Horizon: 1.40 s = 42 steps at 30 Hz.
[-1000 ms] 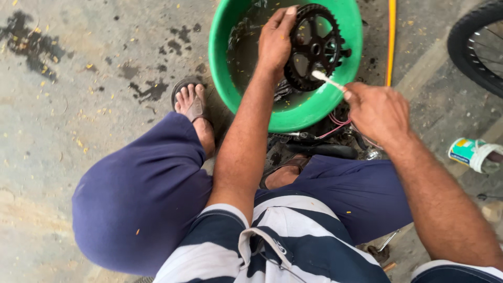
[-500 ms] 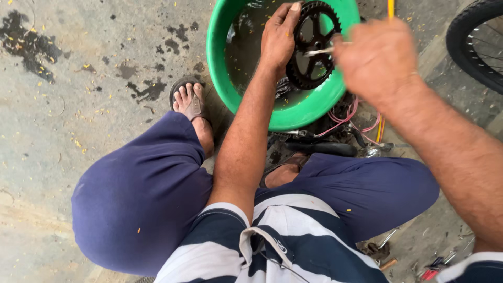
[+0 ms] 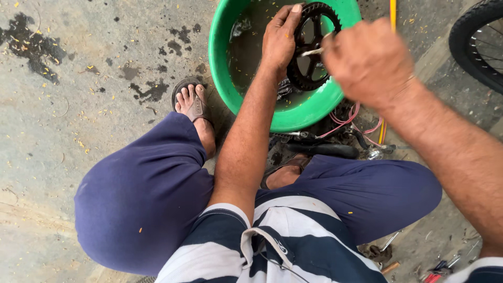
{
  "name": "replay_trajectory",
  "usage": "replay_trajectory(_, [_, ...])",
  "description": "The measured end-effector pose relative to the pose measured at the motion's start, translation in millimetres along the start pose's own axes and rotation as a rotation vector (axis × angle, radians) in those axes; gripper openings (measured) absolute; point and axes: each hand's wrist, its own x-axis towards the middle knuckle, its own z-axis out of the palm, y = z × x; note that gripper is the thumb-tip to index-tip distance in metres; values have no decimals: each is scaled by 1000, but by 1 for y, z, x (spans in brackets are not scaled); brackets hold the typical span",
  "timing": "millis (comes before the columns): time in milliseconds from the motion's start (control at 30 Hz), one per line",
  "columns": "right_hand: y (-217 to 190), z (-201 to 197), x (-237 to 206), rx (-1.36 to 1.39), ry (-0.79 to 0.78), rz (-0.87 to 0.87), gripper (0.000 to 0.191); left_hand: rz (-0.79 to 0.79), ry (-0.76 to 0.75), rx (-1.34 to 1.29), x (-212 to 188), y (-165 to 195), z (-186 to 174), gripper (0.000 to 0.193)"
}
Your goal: The person scrubs bicycle components, including a chain and crankset, with a toothbrush in a green basin of water. They repeatedly dip and scrub the parts to remove grime.
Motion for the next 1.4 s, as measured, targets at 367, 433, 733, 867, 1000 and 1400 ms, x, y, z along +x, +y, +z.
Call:
replay_trajectory(367, [5,4,-16,403,-229,410,23,-1,-45,-60,2,-1,2,40])
replay_trajectory(433, [-8,18,-23,805,-627,709,31,-9,-44,-106,4,-4,1,41])
replay_trajectory(733, [-85,35,-45,1974,-654,1311,29,19,38,32,3,-11,3,42])
replay_trajectory(867, [-85,25,-66,982,-468,673,29,-12,21,-40,2,-6,-2,42])
replay_trajectory(1000, [-67,24,-75,475,-453,524,31,-20,0,-76,0,-5,3,43])
replay_trajectory(1400, [-122,33,-96,1019,-387,1026,28,-10,12,-158,10,-13,-19,40])
